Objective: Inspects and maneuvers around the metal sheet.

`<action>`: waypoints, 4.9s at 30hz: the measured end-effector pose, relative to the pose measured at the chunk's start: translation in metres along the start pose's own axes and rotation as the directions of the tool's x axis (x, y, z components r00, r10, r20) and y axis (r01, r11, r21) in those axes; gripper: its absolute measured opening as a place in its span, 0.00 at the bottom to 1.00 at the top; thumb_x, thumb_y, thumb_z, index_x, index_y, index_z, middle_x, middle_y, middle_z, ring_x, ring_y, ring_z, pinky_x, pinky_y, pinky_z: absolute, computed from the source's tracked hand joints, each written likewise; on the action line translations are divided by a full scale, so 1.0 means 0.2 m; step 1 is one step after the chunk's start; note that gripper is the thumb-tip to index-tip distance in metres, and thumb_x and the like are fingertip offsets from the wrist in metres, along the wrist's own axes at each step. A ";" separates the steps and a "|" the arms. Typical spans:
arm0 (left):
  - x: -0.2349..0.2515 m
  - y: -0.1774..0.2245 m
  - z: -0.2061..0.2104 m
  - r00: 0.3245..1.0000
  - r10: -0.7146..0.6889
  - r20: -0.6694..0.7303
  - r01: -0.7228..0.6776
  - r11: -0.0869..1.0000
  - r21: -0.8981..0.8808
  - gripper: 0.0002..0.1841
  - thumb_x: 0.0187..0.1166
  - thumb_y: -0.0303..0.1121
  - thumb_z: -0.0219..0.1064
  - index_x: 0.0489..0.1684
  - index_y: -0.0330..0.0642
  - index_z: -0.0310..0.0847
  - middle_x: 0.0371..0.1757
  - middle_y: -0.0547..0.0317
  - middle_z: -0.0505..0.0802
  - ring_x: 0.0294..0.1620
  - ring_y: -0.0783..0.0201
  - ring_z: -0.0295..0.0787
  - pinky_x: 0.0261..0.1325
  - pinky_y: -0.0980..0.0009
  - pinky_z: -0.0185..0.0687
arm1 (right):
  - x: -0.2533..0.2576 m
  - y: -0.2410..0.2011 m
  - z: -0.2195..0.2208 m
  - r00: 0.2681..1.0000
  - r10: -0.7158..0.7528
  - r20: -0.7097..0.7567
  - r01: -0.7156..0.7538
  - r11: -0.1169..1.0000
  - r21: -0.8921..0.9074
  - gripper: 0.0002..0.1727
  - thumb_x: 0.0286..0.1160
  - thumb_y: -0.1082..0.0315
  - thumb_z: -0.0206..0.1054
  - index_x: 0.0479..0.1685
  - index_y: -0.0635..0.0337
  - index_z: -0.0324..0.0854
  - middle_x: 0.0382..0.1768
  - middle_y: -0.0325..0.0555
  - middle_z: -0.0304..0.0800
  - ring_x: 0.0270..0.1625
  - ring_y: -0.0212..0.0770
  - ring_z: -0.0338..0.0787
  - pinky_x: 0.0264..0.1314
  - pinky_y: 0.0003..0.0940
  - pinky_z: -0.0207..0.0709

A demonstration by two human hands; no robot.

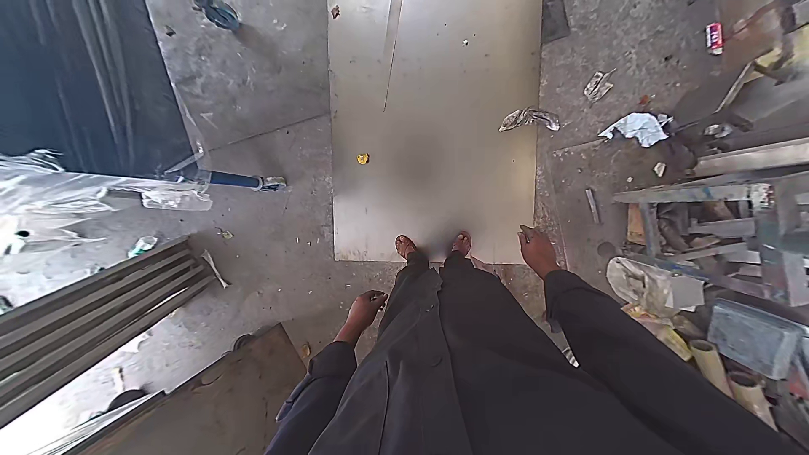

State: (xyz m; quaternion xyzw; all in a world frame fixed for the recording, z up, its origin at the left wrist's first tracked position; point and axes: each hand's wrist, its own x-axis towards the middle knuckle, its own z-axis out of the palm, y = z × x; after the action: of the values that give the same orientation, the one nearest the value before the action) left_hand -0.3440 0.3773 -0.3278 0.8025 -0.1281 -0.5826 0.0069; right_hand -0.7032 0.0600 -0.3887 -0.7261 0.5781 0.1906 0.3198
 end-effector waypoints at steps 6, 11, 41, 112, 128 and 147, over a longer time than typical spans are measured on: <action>-0.02 0.02 0.00 1.000 0.025 -0.013 -0.024 1.000 0.005 0.20 0.91 0.43 0.60 0.67 0.36 0.84 0.57 0.42 0.93 0.58 0.51 0.92 0.70 0.50 0.80 | 0.00 -0.28 0.17 0.960 -0.259 0.109 0.261 0.965 -0.005 0.28 0.95 0.52 0.44 0.84 0.52 0.74 0.78 0.50 0.81 0.84 0.54 0.75 0.83 0.53 0.68; -0.04 0.02 0.02 1.000 0.018 -0.016 -0.017 1.000 0.016 0.21 0.91 0.43 0.60 0.69 0.36 0.83 0.58 0.42 0.93 0.61 0.49 0.91 0.73 0.49 0.78 | 0.00 -0.35 0.16 0.887 -0.455 0.077 0.461 0.883 -0.085 0.27 0.95 0.54 0.45 0.82 0.54 0.76 0.76 0.49 0.83 0.83 0.55 0.76 0.76 0.56 0.71; -0.01 0.05 0.01 0.999 0.041 -0.020 -0.040 0.998 0.049 0.20 0.91 0.43 0.60 0.67 0.37 0.84 0.56 0.44 0.94 0.58 0.52 0.92 0.71 0.50 0.80 | -0.06 0.05 0.13 0.987 -0.131 0.089 0.137 0.988 -0.066 0.28 0.95 0.51 0.43 0.86 0.49 0.73 0.79 0.50 0.81 0.85 0.57 0.73 0.78 0.60 0.69; 0.00 -0.01 0.01 1.000 0.029 -0.002 -0.029 0.999 0.038 0.21 0.91 0.45 0.59 0.68 0.38 0.84 0.57 0.45 0.94 0.59 0.53 0.92 0.70 0.50 0.81 | -0.03 0.01 0.16 0.984 -0.155 0.088 0.159 0.987 -0.037 0.28 0.94 0.50 0.45 0.82 0.51 0.77 0.75 0.49 0.85 0.83 0.54 0.77 0.84 0.51 0.67; 0.00 -0.01 0.02 0.999 0.037 -0.002 -0.037 0.998 0.053 0.21 0.91 0.45 0.60 0.67 0.37 0.84 0.56 0.45 0.94 0.57 0.53 0.92 0.69 0.50 0.81 | -0.03 0.02 0.21 0.979 -0.147 0.138 0.154 0.987 -0.043 0.29 0.95 0.50 0.44 0.83 0.53 0.76 0.76 0.51 0.84 0.82 0.54 0.77 0.86 0.50 0.65; -0.01 0.02 0.03 1.000 0.025 0.008 -0.025 0.997 0.066 0.21 0.91 0.44 0.60 0.68 0.37 0.83 0.58 0.44 0.94 0.59 0.52 0.92 0.70 0.50 0.80 | -0.06 0.03 0.20 0.972 -0.110 0.207 0.118 0.993 -0.026 0.29 0.96 0.50 0.43 0.83 0.54 0.75 0.77 0.53 0.83 0.83 0.54 0.76 0.87 0.51 0.64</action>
State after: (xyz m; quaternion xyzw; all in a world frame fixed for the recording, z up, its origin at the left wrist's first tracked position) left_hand -0.3504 0.3752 -0.3279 0.7984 -0.1575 -0.5810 -0.0128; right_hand -0.7088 0.0960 -0.4115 -0.7407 0.4955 0.2568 0.3741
